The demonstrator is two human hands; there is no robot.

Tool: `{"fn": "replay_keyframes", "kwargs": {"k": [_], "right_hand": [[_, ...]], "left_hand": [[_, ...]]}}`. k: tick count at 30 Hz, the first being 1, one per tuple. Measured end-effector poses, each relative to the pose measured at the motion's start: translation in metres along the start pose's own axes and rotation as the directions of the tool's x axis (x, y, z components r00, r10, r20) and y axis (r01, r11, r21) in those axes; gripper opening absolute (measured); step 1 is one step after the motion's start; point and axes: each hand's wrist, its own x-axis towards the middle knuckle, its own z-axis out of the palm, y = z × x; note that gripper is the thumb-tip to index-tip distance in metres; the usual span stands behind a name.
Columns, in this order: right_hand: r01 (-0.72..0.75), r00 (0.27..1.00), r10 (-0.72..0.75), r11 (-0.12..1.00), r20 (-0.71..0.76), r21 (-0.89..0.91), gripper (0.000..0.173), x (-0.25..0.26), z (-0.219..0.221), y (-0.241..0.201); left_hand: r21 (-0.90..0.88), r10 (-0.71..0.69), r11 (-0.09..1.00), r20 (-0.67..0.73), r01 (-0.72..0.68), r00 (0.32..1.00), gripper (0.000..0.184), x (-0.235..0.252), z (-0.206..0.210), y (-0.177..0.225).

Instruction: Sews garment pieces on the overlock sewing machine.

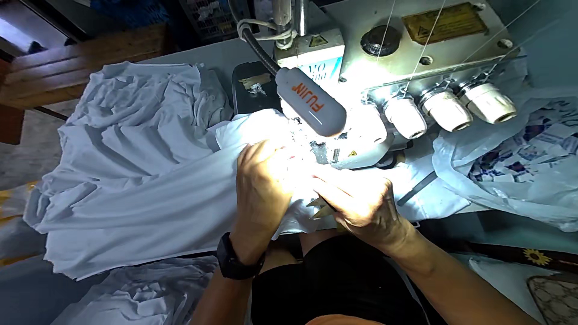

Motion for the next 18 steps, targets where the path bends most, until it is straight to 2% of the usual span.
{"fn": "replay_keyframes", "kwargs": {"k": [6, 18], "right_hand": [[-0.030, 0.999, 0.031, 0.997, 0.014, -0.077, 0.020, 0.003, 0.000, -0.005], [-0.034, 0.999, 0.033, 0.998, -0.021, -0.057, 0.020, 0.005, 0.007, -0.003]], "left_hand": [[-0.018, 0.083, 0.996, 0.044, -0.083, 0.996, 0.017, -0.003, -0.003, -0.016], [-0.062, 0.143, 0.988, 0.071, -0.138, 0.987, 0.019, 0.005, -0.006, -0.020]]}}
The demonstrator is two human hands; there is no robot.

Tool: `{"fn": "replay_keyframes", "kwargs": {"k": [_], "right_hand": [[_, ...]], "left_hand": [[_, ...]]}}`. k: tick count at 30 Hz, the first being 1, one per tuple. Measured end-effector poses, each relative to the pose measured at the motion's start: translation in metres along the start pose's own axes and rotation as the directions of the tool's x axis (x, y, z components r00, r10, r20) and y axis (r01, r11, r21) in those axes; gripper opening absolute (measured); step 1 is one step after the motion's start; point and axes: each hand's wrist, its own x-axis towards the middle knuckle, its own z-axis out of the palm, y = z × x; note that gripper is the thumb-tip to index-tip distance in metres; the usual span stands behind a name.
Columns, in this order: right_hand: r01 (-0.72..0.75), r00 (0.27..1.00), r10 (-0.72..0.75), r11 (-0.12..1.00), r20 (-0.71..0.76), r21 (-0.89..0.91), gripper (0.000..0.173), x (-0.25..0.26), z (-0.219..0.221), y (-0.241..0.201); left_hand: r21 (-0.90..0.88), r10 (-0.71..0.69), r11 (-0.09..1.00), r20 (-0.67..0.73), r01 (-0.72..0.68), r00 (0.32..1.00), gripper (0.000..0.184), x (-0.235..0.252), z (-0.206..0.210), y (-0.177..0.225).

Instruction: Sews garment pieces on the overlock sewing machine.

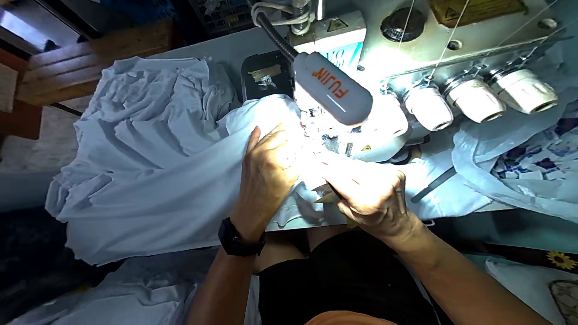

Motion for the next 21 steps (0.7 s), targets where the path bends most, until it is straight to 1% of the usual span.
{"fn": "replay_keyframes", "kwargs": {"k": [6, 11, 13, 19, 21], "right_hand": [[0.001, 0.999, 0.001, 0.999, -0.036, 0.047, 0.020, -0.001, 0.004, 0.002], [-0.092, 0.993, 0.103, 0.983, -0.064, 0.160, 0.016, -0.005, 0.003, -0.005], [-0.120, 0.987, 0.136, 0.977, -0.083, 0.178, 0.016, -0.005, 0.004, -0.005], [-0.163, 0.979, 0.184, 0.963, -0.084, 0.212, 0.016, -0.002, 0.007, -0.005], [-0.200, 0.973, 0.221, 0.952, -0.070, 0.231, 0.015, 0.002, 0.009, -0.006]], "left_hand": [[-0.001, 0.008, 1.000, 0.032, -0.008, 0.999, 0.021, -0.002, -0.003, 0.002], [-0.029, 0.038, 0.999, 0.053, -0.036, 0.998, 0.021, -0.001, -0.008, -0.003], [-0.046, 0.046, 0.998, 0.065, -0.044, 0.997, 0.022, 0.001, -0.009, -0.004], [-0.034, 0.003, 0.999, 0.054, -0.001, 0.999, 0.019, 0.005, -0.006, -0.006], [-0.049, 0.018, 0.999, 0.094, -0.013, 0.995, 0.021, 0.007, -0.011, -0.008]]}}
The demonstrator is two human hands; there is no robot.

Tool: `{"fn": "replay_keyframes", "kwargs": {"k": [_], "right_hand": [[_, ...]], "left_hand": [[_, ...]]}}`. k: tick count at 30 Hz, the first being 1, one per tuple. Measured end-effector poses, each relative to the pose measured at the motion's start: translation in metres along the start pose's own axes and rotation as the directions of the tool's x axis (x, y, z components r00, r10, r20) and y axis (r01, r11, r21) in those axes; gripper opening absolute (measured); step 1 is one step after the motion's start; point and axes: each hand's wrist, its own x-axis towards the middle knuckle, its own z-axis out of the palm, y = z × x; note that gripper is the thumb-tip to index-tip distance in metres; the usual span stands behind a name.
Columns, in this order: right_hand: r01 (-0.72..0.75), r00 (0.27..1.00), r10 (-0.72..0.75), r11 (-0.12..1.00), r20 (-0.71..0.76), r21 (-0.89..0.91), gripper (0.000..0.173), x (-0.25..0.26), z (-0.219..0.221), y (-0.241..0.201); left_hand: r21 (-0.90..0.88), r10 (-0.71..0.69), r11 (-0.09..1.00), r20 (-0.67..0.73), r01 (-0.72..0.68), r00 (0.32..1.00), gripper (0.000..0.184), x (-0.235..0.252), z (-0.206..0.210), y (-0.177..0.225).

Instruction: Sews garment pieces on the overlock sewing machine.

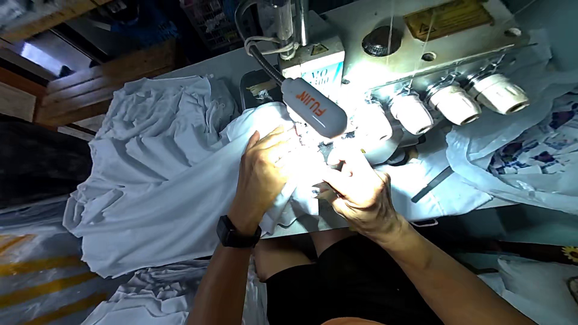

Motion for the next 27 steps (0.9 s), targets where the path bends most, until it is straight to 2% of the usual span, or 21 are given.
{"fn": "replay_keyframes", "kwargs": {"k": [2, 6, 8, 11, 12, 15, 17, 19, 20, 22, 24, 25, 26, 27], "right_hand": [[-0.046, 0.999, 0.046, 0.999, 0.011, 0.001, 0.017, 0.003, 0.003, -0.002], [-0.092, 0.996, 0.093, 0.993, 0.012, -0.074, 0.026, 0.001, 0.011, -0.012], [-0.096, 0.995, 0.098, 0.990, 0.018, -0.101, 0.027, -0.002, 0.012, -0.017], [-0.060, 0.998, 0.060, 0.998, -0.018, -0.010, 0.016, -0.007, 0.005, -0.018], [-0.056, 0.998, 0.057, 0.998, -0.034, 0.022, 0.016, -0.009, -0.001, -0.016], [-0.148, 0.988, 0.150, 0.988, -0.025, 0.052, 0.037, -0.017, -0.023, -0.005], [-0.281, 0.959, 0.281, 0.960, 0.041, 0.005, 0.051, -0.018, -0.034, 0.000], [-0.338, 0.929, 0.349, 0.935, 0.122, -0.106, 0.067, -0.014, -0.042, -0.001], [-0.344, 0.920, 0.362, 0.930, 0.151, -0.133, 0.065, -0.011, -0.043, -0.005], [-0.321, 0.924, 0.339, 0.939, 0.179, -0.120, 0.046, -0.005, -0.042, -0.013], [-0.276, 0.937, 0.293, 0.955, 0.191, -0.111, 0.030, 0.001, -0.038, -0.020], [-0.247, 0.944, 0.271, 0.959, 0.191, -0.136, 0.027, 0.004, -0.036, -0.023], [-0.218, 0.951, 0.249, 0.961, 0.182, -0.173, 0.025, 0.006, -0.033, -0.027], [-0.190, 0.957, 0.231, 0.956, 0.174, -0.221, 0.023, 0.008, -0.029, -0.029]], "left_hand": [[-0.003, 0.009, 1.000, 0.020, -0.009, 1.000, 0.024, 0.007, -0.004, -0.004], [0.089, -0.049, 0.994, -0.119, 0.060, 0.992, 0.014, 0.047, 0.012, -0.030], [0.128, -0.113, 0.983, -0.147, 0.132, 0.983, 0.018, 0.061, 0.010, -0.033], [0.112, -0.258, 0.951, -0.219, 0.287, 0.941, 0.024, 0.068, 0.004, -0.030], [0.113, -0.297, 0.937, -0.236, 0.329, 0.925, 0.025, 0.064, 0.003, -0.025], [0.163, -0.377, 0.897, -0.198, 0.410, 0.905, 0.029, 0.017, -0.001, 0.006], [0.226, -0.391, 0.866, -0.248, 0.446, 0.886, 0.028, -0.017, 0.003, 0.024], [0.198, -0.413, 0.857, -0.287, 0.476, 0.864, 0.029, -0.039, 0.001, 0.033], [0.157, -0.427, 0.864, -0.274, 0.478, 0.862, 0.033, -0.045, -0.005, 0.034], [0.069, -0.441, 0.882, -0.226, 0.466, 0.869, 0.042, -0.045, -0.026, 0.026], [0.047, -0.455, 0.883, -0.153, 0.466, 0.877, 0.054, -0.034, -0.044, 0.005], [0.055, -0.462, 0.881, -0.106, 0.470, 0.880, 0.058, -0.026, -0.048, -0.010], [0.038, -0.455, 0.888, -0.076, 0.458, 0.887, 0.054, -0.018, -0.048, -0.024], [0.026, -0.440, 0.897, -0.040, 0.441, 0.897, 0.041, -0.013, -0.048, -0.032]]}}
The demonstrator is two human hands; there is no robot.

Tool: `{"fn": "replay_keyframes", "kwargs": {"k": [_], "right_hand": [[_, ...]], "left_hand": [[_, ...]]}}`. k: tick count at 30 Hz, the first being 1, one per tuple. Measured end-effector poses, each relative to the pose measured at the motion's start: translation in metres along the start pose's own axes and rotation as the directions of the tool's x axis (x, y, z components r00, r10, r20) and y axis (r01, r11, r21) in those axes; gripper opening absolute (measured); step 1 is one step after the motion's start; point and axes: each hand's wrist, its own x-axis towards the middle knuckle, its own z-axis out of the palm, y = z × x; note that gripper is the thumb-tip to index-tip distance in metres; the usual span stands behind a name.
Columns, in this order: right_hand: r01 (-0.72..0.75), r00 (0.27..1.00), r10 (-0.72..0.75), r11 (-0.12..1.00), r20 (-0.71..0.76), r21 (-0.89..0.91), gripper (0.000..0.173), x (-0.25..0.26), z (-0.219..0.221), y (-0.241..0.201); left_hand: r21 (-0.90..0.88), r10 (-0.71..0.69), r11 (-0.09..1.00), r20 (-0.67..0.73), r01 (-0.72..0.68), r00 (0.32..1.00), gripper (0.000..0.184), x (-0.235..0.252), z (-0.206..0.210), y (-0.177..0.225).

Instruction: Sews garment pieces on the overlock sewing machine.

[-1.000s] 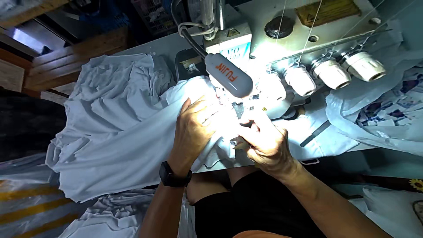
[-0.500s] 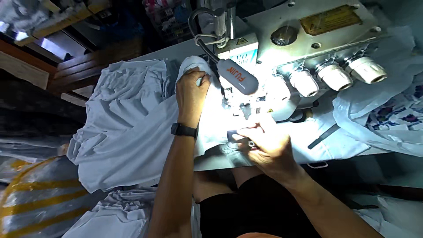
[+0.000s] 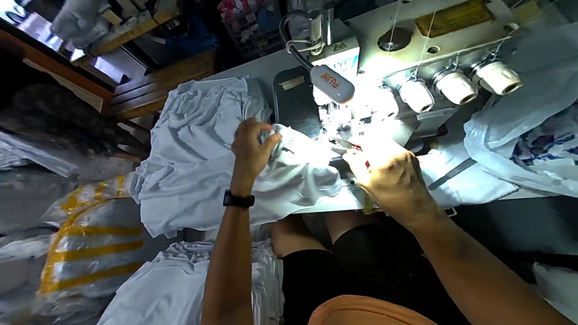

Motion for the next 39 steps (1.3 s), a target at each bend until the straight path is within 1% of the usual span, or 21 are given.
{"fn": "replay_keyframes", "kwargs": {"k": [1, 4, 5, 7, 8, 9, 10, 12, 14, 16, 18, 20, 22, 24, 27, 28, 30, 32, 33, 36, 39], "right_hand": [[0.009, 1.000, -0.009, 0.999, -0.008, -0.044, 0.021, 0.003, 0.002, -0.004], [-0.007, 1.000, 0.010, 0.995, 0.027, -0.101, 0.017, 0.013, 0.006, -0.015], [-0.005, 0.999, 0.010, 0.994, 0.039, -0.110, 0.018, 0.016, 0.007, -0.019], [0.019, 0.999, -0.014, 0.989, 0.036, -0.150, 0.019, 0.018, 0.010, -0.025], [0.030, 0.999, -0.026, 0.986, 0.024, -0.166, 0.019, 0.019, 0.012, -0.028], [0.031, 0.999, -0.029, 0.984, 0.014, -0.176, 0.019, 0.019, 0.015, -0.030], [0.028, 1.000, -0.027, 0.985, 0.007, -0.173, 0.019, 0.018, 0.016, -0.031], [0.037, 0.998, -0.042, 0.992, -0.042, -0.124, 0.019, 0.017, 0.021, -0.029], [0.076, 0.988, -0.079, 0.997, -0.136, -0.028, 0.020, 0.017, 0.028, -0.022], [0.093, 0.974, -0.084, 0.995, -0.211, 0.033, 0.019, 0.017, 0.031, -0.020], [0.059, 0.980, -0.057, 0.998, -0.193, 0.003, 0.020, 0.015, 0.028, -0.022], [-0.011, 0.994, 0.002, 0.996, -0.105, -0.089, 0.018, 0.015, 0.020, -0.027], [-0.029, 0.999, 0.022, 0.987, -0.042, -0.159, 0.018, 0.013, 0.020, -0.030], [0.001, 1.000, -0.004, 0.992, -0.026, -0.127, 0.020, 0.012, 0.024, -0.031], [0.095, 0.985, -0.104, 0.993, -0.140, -0.071, 0.019, 0.022, 0.034, -0.025], [0.116, 0.981, -0.120, 0.993, -0.154, -0.033, 0.020, 0.028, 0.036, -0.021], [0.075, 0.992, -0.058, 0.984, -0.109, 0.161, 0.022, 0.036, 0.034, -0.019], [-0.044, 0.998, 0.055, 0.941, -0.023, 0.337, 0.021, 0.039, 0.021, -0.022], [-0.097, 0.995, 0.095, 0.914, 0.023, 0.394, 0.019, 0.039, 0.017, -0.023], [-0.263, 0.954, 0.151, 0.839, 0.259, 0.477, 0.017, 0.042, 0.006, -0.029], [-0.337, 0.917, 0.171, 0.813, 0.359, 0.475, 0.020, 0.051, 0.004, -0.036]], "left_hand": [[-0.003, 0.028, 1.000, 0.025, -0.028, 0.999, 0.030, -0.001, -0.001, 0.001], [-0.041, 0.181, 0.983, -0.014, -0.181, 0.983, 0.018, -0.024, -0.012, 0.013], [-0.068, 0.201, 0.977, -0.008, -0.201, 0.980, 0.020, -0.025, -0.014, 0.015], [-0.114, 0.217, 0.970, 0.015, -0.214, 0.976, 0.041, -0.006, -0.009, 0.006], [-0.125, 0.215, 0.970, 0.053, -0.208, 0.975, 0.047, 0.004, -0.005, -0.002], [-0.137, 0.211, 0.971, 0.101, -0.197, 0.972, 0.049, 0.012, 0.000, -0.009], [-0.156, 0.210, 0.970, 0.133, -0.189, 0.969, 0.046, 0.018, 0.005, -0.014], [-0.176, 0.228, 0.964, 0.155, -0.200, 0.961, 0.028, 0.022, 0.009, -0.018], [-0.160, 0.264, 0.956, 0.115, -0.244, 0.958, 0.024, 0.016, 0.000, -0.013], [-0.167, 0.295, 0.945, 0.055, -0.282, 0.954, 0.020, -0.002, -0.018, -0.002], [-0.165, 0.333, 0.932, 0.037, -0.323, 0.942, 0.018, -0.028, -0.034, 0.008], [-0.126, 0.408, 0.907, 0.014, -0.403, 0.913, 0.008, -0.037, -0.039, 0.012], [-0.078, 0.472, 0.880, 0.027, -0.469, 0.881, 0.011, -0.039, -0.040, 0.013], [-0.065, 0.477, 0.878, 0.049, -0.474, 0.877, 0.015, -0.040, -0.037, 0.017], [-0.065, 0.463, 0.886, 0.047, -0.460, 0.885, 0.018, -0.040, -0.034, 0.022], [-0.065, 0.469, 0.883, 0.042, -0.466, 0.882, 0.020, -0.041, -0.033, 0.023], [-0.071, 0.467, 0.883, 0.048, -0.464, 0.883, 0.025, -0.041, -0.032, 0.023], [-0.084, 0.453, 0.891, 0.071, -0.447, 0.889, 0.031, -0.042, -0.033, 0.027], [-0.084, 0.452, 0.891, 0.078, -0.446, 0.888, 0.034, -0.043, -0.033, 0.030], [-0.081, 0.472, 0.881, 0.088, -0.466, 0.877, 0.040, -0.044, -0.031, 0.032], [-0.072, 0.501, 0.865, 0.091, -0.496, 0.861, 0.043, -0.044, -0.029, 0.035]]}}
